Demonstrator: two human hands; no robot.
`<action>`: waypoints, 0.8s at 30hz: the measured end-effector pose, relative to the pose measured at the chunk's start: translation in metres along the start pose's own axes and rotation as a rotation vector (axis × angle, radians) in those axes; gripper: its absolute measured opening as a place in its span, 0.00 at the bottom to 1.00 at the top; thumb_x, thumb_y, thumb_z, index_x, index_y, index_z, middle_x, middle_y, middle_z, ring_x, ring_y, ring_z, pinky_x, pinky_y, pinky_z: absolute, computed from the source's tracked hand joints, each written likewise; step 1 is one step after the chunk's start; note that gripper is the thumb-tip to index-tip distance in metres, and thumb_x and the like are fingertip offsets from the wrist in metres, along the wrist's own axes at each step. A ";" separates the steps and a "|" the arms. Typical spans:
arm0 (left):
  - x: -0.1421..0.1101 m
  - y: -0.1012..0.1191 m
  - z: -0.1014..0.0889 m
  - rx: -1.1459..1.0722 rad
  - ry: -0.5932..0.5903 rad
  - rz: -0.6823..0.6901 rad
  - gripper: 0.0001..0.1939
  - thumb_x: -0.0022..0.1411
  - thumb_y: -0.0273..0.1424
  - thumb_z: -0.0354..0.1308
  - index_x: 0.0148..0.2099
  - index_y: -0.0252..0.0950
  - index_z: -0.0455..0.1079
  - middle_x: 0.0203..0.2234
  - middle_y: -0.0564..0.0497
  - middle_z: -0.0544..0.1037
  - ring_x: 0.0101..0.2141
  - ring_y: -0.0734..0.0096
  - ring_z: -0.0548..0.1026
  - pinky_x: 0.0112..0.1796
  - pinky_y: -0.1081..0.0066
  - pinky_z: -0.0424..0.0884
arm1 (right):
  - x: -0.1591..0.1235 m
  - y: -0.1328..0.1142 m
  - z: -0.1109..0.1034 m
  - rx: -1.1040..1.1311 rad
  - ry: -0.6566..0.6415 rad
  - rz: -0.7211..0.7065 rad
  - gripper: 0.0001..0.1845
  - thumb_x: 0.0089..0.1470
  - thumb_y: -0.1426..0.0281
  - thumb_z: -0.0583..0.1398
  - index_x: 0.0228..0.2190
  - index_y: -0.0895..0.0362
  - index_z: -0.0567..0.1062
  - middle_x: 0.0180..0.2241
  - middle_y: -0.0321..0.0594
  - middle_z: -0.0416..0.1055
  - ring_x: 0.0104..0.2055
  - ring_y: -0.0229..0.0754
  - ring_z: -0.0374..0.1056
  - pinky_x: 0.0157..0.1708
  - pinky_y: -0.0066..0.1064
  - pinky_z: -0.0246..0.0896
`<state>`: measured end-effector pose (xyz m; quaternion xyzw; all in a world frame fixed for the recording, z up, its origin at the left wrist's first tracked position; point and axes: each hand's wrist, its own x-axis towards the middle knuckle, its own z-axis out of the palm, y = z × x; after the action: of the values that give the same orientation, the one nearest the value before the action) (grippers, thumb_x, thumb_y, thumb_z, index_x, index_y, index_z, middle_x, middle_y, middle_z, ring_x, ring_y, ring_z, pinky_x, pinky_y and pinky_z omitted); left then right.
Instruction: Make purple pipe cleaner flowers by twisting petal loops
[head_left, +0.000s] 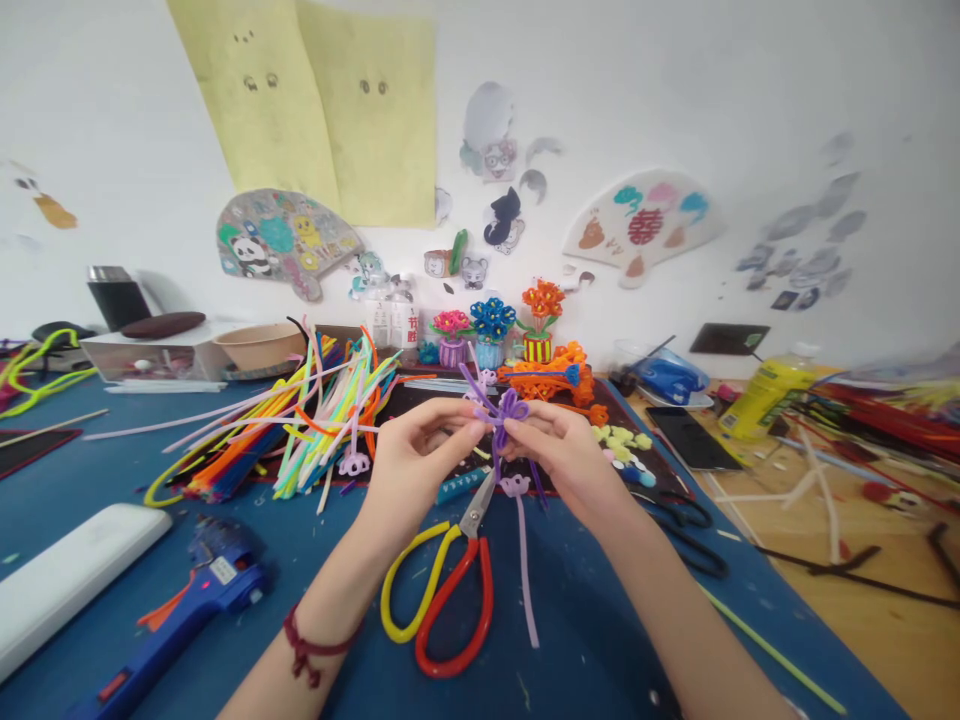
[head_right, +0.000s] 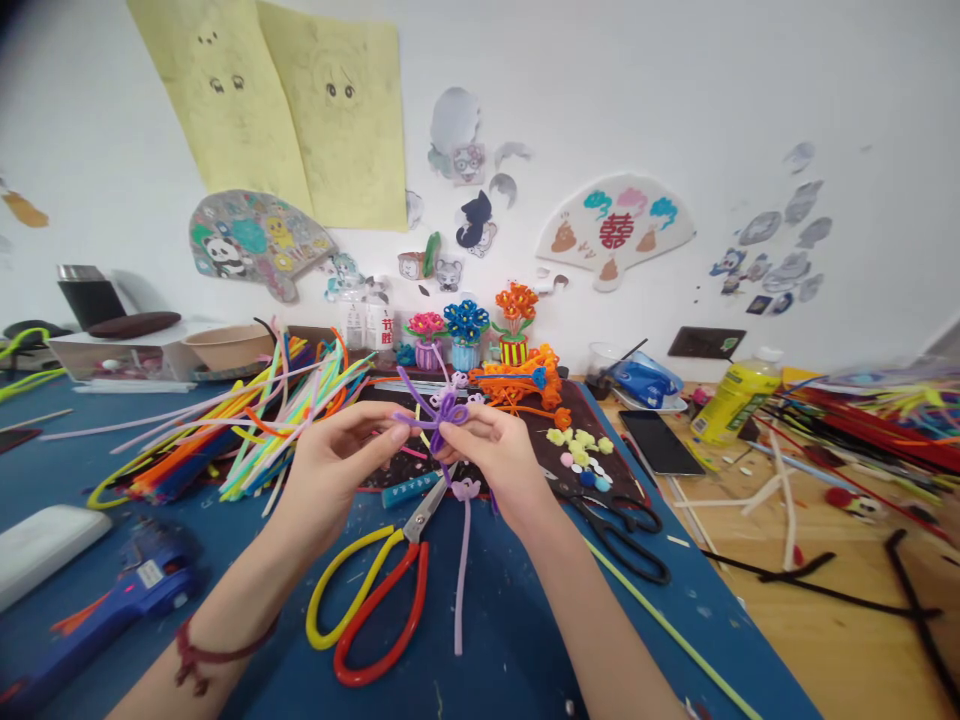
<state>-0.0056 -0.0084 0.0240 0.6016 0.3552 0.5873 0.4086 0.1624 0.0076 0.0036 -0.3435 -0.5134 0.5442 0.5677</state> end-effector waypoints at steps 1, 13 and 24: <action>0.000 -0.001 0.000 -0.032 -0.003 -0.007 0.07 0.53 0.32 0.65 0.36 0.36 0.76 0.29 0.51 0.78 0.30 0.72 0.74 0.31 0.74 0.70 | 0.000 0.000 0.000 0.008 -0.006 0.000 0.14 0.43 0.63 0.70 0.31 0.58 0.79 0.24 0.38 0.76 0.25 0.38 0.71 0.31 0.31 0.68; -0.001 -0.003 0.004 0.062 -0.079 0.013 0.08 0.55 0.32 0.65 0.37 0.36 0.74 0.29 0.51 0.77 0.29 0.73 0.73 0.28 0.75 0.68 | -0.003 -0.001 0.004 0.002 -0.027 -0.022 0.11 0.46 0.64 0.68 0.32 0.57 0.79 0.28 0.38 0.76 0.30 0.38 0.71 0.34 0.30 0.67; -0.003 -0.002 0.003 0.153 -0.062 0.129 0.04 0.56 0.31 0.64 0.33 0.35 0.76 0.30 0.50 0.80 0.32 0.69 0.76 0.34 0.73 0.71 | -0.007 -0.006 0.006 -0.174 0.024 -0.216 0.11 0.44 0.67 0.69 0.32 0.56 0.76 0.31 0.38 0.75 0.33 0.40 0.72 0.36 0.31 0.69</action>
<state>-0.0027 -0.0103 0.0206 0.6704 0.3468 0.5648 0.3337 0.1588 -0.0014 0.0097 -0.3407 -0.5858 0.4291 0.5971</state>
